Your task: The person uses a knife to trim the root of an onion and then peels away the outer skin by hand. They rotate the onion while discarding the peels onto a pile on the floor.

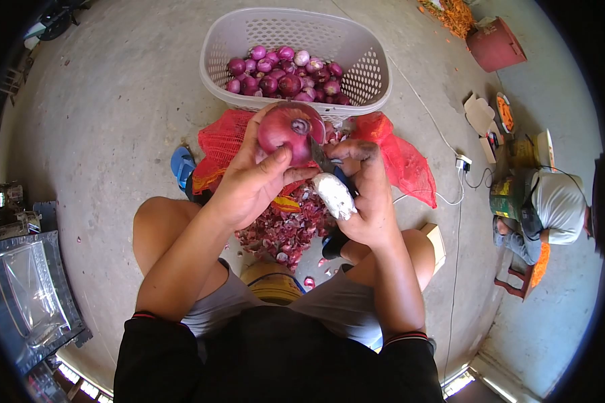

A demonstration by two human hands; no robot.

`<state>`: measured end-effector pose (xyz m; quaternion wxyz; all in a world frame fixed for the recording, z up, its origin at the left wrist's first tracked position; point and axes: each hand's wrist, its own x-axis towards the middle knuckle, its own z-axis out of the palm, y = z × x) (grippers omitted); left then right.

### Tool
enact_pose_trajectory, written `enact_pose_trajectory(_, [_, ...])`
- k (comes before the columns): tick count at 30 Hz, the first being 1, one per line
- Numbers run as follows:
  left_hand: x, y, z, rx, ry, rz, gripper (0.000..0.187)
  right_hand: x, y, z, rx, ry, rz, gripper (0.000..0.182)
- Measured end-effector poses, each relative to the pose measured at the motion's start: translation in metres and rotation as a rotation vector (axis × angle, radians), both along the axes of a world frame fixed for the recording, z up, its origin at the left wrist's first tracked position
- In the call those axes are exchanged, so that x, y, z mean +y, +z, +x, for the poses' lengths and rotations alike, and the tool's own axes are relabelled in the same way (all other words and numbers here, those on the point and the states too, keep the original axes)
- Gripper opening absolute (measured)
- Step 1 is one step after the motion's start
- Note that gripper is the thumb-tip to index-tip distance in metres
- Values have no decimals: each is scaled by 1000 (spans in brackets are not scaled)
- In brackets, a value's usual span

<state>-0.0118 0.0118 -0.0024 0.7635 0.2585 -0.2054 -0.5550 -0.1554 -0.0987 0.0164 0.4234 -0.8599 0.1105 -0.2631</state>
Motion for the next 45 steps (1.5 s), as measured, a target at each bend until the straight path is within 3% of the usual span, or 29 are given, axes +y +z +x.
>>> enact_pose_trajectory(1, [0,0,-1,-21,13,3,61,0,3,1,-5,9,-26,52])
enact_pose_trajectory(3, [0,-1,0,-40,14,17,63,3,-1,0,63,-16,221,48])
enact_pose_trajectory(5, [0,-1,0,-66,19,29,64,3,-3,0,102,-39,310,44])
enact_pose_trajectory(16, [1,2,-2,-166,59,71,65,2,5,5,24,-129,-32,34])
enact_pose_trajectory(27, [1,2,-5,-242,86,69,66,0,10,8,97,-150,-8,17])
enact_pose_trajectory(34, [-1,1,-9,-353,141,87,73,-2,7,9,65,-199,-107,19])
enact_pose_trajectory(40, [0,2,-7,-293,140,36,68,-2,-3,11,-11,-261,-274,23])
enact_pose_trajectory(45, [0,4,-7,-292,154,21,69,1,-1,13,-48,-266,-253,24])
